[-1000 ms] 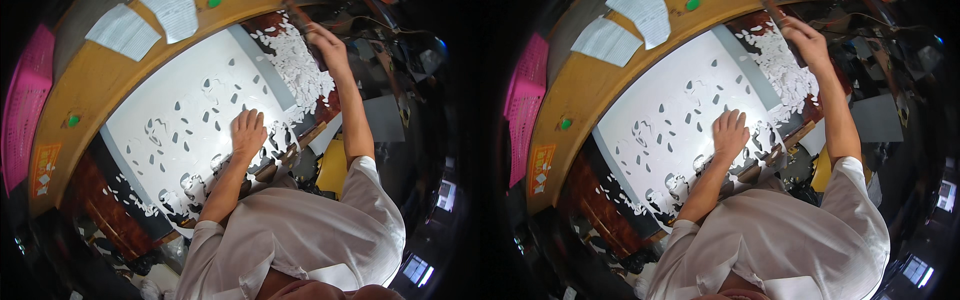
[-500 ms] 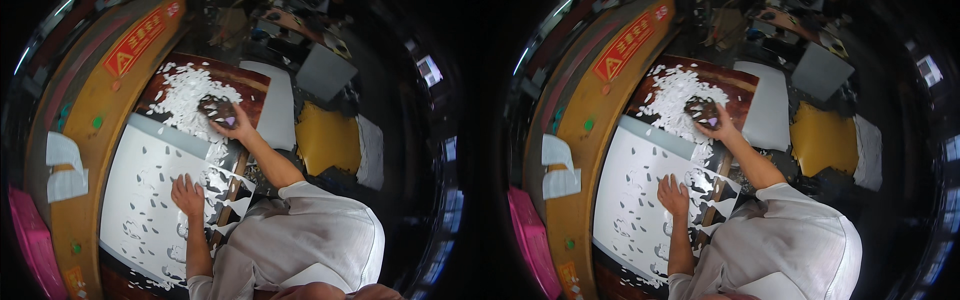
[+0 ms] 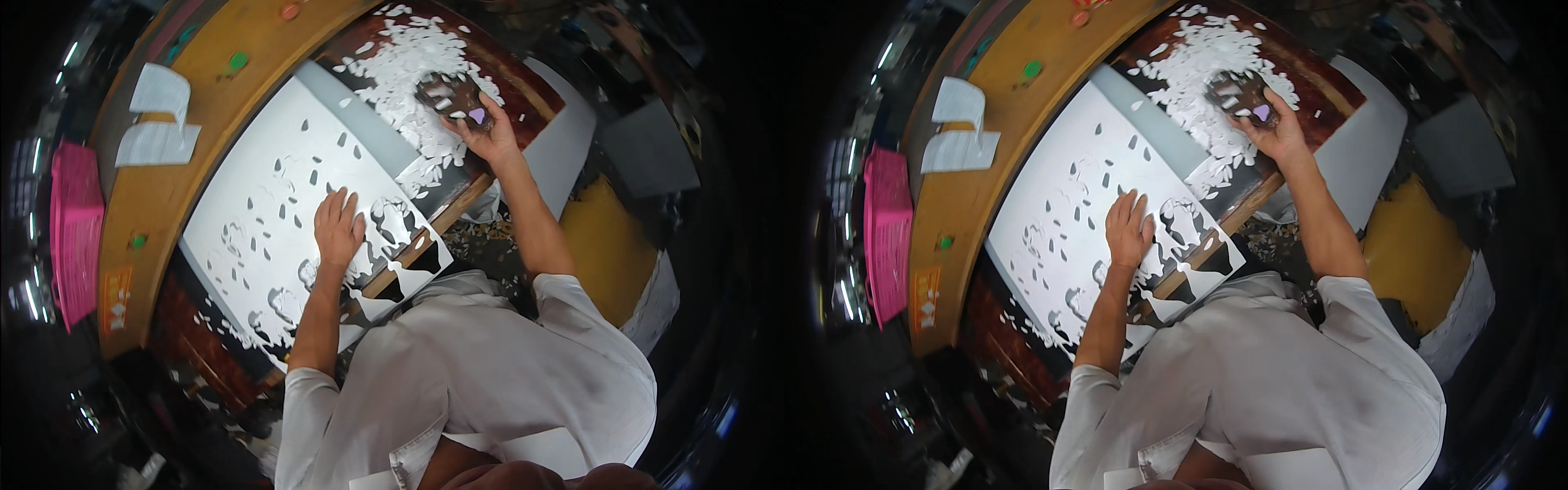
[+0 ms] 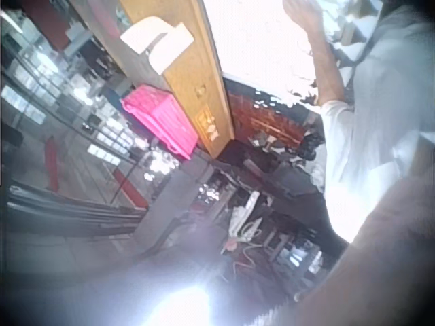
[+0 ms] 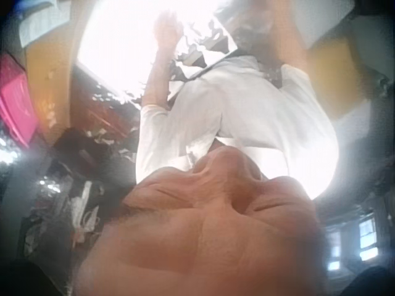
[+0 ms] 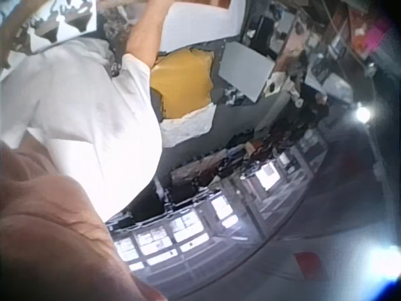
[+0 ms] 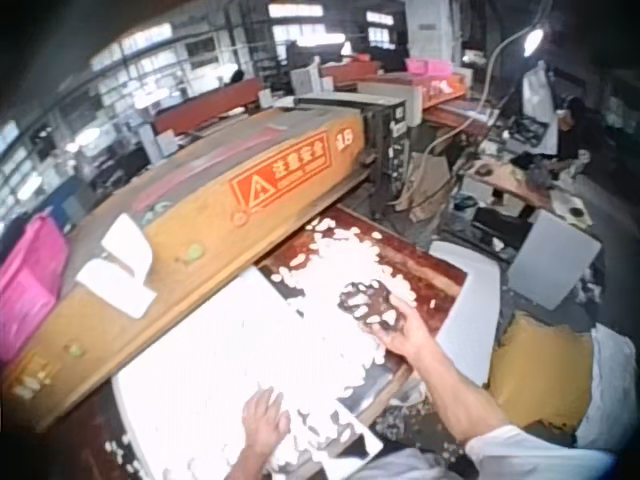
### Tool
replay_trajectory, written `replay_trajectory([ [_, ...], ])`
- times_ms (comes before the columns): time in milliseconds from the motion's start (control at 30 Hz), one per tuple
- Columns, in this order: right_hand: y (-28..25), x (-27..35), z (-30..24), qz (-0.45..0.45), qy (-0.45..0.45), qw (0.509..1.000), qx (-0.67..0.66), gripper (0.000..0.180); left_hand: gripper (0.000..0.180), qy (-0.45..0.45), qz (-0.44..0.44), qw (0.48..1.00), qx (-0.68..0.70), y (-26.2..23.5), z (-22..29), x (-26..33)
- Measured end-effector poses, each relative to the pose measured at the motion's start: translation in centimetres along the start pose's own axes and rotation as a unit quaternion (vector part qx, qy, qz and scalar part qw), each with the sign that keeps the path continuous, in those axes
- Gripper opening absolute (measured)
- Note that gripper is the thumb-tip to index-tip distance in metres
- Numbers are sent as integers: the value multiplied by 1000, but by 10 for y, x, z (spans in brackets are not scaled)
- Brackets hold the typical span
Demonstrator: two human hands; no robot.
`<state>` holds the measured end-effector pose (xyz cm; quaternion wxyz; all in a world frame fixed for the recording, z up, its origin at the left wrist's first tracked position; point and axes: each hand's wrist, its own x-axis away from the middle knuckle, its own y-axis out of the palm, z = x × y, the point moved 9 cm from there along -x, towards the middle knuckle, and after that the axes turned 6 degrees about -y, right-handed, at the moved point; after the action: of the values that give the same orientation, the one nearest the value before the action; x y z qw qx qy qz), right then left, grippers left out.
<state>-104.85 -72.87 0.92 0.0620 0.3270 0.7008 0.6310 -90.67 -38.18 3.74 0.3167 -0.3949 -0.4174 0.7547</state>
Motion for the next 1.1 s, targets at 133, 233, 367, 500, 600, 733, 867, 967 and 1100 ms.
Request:
replay_trajectory([
  [133, -2, 2, -12, 47, 2, 999, 18, 49, 45, -29, 1, 999, 22, -1, -3, -2],
  [233, 40, 2, -28, 9, -99, 940, 326, 59, 41, -56, 13, 998, 25, 1, -6, -1],
  [367, 93, -6, 10, -55, -142, 792, 592, 58, 41, -78, 16, 996, 33, 5, -8, 0],
  [500, 120, -17, 96, -198, -294, 516, 780, 52, 41, -98, -13, 994, 45, 7, -3, -5],
  [600, 93, -38, 149, -190, -217, 322, 902, 49, 43, -84, 0, 996, 38, -5, 8, 3],
  [733, 78, -40, 159, -160, -92, 196, 963, 55, 46, -191, 42, 981, -7, -46, -4, 62],
  [867, 114, 19, 141, -255, -259, 318, 876, 40, 52, -319, 69, 942, -81, -93, -17, 145],
  [967, 44, 35, 154, -184, -4, 271, 945, 41, 46, -377, 121, 917, -41, -106, -4, 189],
  [1100, 4, 44, 166, -83, 17, 634, 769, 47, 43, -381, 40, 924, -21, -73, 23, 200],
])
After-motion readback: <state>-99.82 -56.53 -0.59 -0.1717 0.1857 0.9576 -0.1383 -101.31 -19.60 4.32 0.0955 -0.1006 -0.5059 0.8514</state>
